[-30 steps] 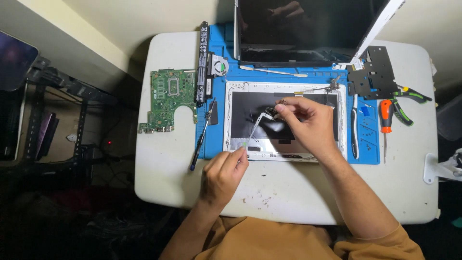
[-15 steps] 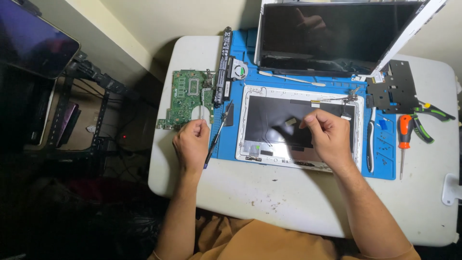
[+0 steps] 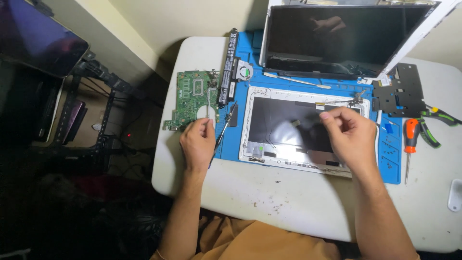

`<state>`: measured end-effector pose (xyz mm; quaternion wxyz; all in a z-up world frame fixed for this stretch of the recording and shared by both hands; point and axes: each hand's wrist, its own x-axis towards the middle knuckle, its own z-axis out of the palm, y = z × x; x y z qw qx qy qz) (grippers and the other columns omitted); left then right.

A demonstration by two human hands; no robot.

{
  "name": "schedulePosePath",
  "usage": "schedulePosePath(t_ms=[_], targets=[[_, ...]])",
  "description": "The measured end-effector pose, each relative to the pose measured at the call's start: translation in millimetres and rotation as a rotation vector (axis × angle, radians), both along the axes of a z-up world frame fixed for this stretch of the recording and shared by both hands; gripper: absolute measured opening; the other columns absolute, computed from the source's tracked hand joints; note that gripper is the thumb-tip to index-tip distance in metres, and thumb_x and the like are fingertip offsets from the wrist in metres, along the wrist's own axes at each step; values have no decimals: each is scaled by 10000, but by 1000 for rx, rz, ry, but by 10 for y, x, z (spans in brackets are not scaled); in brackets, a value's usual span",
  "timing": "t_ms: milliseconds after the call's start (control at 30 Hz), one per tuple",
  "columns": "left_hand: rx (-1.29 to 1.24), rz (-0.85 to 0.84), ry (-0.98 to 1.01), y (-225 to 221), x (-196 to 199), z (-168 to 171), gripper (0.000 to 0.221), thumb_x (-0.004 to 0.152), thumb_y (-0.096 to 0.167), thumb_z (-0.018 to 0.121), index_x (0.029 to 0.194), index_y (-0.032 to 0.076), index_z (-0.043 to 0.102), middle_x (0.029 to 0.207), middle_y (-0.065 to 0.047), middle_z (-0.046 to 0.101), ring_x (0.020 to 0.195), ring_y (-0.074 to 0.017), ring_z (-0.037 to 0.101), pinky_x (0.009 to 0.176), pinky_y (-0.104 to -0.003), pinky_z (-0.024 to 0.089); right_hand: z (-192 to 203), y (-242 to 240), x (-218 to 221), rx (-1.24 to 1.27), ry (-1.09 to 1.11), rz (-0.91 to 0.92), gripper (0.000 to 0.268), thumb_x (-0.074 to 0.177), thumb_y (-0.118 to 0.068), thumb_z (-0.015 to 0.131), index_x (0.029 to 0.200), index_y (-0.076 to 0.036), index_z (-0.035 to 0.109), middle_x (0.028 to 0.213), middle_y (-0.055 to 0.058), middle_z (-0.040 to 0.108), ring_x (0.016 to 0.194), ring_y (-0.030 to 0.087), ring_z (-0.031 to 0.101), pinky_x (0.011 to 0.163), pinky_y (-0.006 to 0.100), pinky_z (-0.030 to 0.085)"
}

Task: Securing the screen bezel and routing internal display cables during a laptop repair process.

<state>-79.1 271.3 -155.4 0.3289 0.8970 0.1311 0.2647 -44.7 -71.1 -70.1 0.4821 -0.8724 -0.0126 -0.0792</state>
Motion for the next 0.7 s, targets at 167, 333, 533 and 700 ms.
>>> schedulePosePath(t_ms=[167, 333, 533, 700], targets=[[172, -71, -115, -24, -97, 192, 44, 962, 57, 747, 984, 22, 762, 813, -113, 696, 659, -244, 679, 622, -385, 562, 110, -532, 188, -48, -93, -170, 82, 1130, -113, 666, 1051, -97, 650, 819, -35, 524, 740, 60, 464, 693, 233, 419], [299, -174, -294, -501, -181, 489, 86, 980, 201, 767, 1044, 146, 783, 866, -23, 646, 757, -241, 669, 715, -350, 555, -30, -978, 455, -165, -225, -230, 80, 1085, 29, 707, 1161, 51, 700, 994, 216, 725, 883, 315, 720, 762, 402, 571], [203, -950, -19, -1307, -324, 530, 364, 984, 230, 688, 1290, 35, 654, 1234, -194, 664, 1195, -371, 641, 977, -458, 532, -82, -949, 633, -308, 2, -108, 174, 1022, -129, 727, 1186, -79, 758, 1016, 118, 763, 959, 349, 724, 821, 461, 570], [331, -1056, 263, -1503, -281, 420, 499, 1066, 319, 533, 1437, -14, 514, 1464, -242, 515, 1426, -401, 442, 1210, -530, 292, -155, -888, 663, -368, 88, 19, 174, 1016, -133, 683, 1156, -83, 775, 1044, 144, 769, 1012, 402, 704, 894, 483, 537]])
